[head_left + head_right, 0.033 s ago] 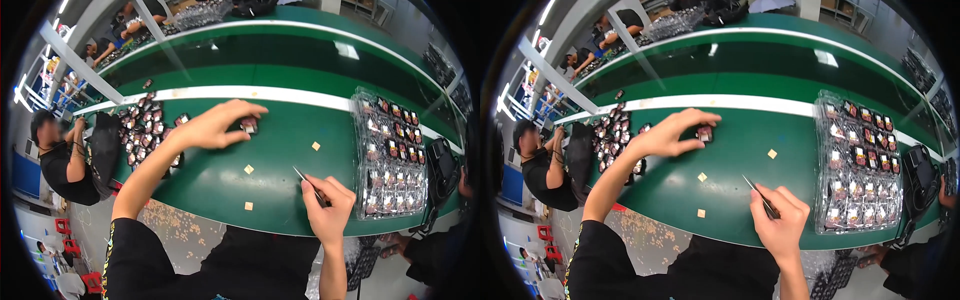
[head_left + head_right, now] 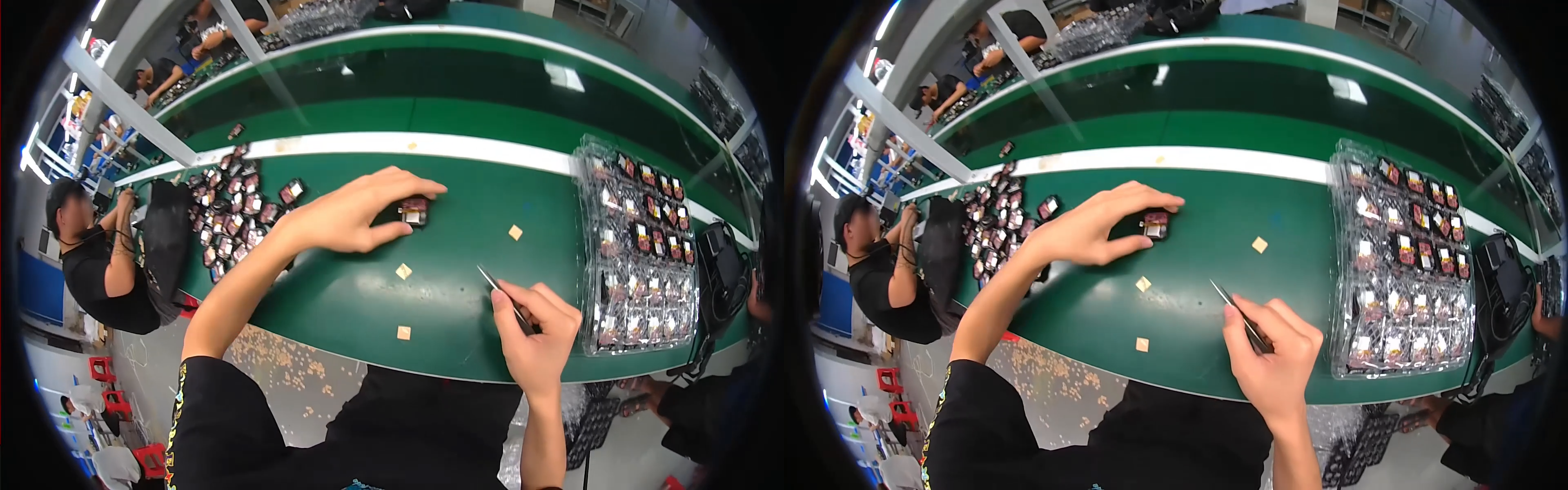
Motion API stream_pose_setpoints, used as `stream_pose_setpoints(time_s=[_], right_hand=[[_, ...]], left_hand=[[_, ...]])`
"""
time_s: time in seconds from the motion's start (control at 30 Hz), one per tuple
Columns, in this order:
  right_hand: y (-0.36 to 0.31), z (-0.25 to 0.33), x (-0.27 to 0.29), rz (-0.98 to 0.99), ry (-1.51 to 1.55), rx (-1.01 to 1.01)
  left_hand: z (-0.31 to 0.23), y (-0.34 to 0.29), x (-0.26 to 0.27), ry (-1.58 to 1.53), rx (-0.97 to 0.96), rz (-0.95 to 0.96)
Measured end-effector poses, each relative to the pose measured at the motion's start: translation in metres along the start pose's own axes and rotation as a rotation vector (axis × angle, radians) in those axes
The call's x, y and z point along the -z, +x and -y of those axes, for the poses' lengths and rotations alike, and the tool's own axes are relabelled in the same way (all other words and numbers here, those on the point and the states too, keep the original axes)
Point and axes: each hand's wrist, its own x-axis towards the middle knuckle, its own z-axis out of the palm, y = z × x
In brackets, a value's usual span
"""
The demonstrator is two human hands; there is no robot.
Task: Assembling internal components of smartwatches using tweezers at a factory workstation.
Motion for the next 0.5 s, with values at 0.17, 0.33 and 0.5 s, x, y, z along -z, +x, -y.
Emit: stream_pose_setpoints(time_s=[0.17,0.33,0.5], right_hand=[[0.002,0.006,-0.004,0.030,-0.012,-0.055],[0.002,-0.001,-0.007,0.052,-0.038,-0.020],[0.001,-0.002,-0.002,0.069,-0.002,-0.068]], left_hand=[[-0.023,-0.009,-0.020,0.006,0.008,-0.154],[-0.009,-0.018,-0.026,0.051,0.059,-0.143],[-0.013,-0.016,-0.030,0.015,0.002,-0.120]])
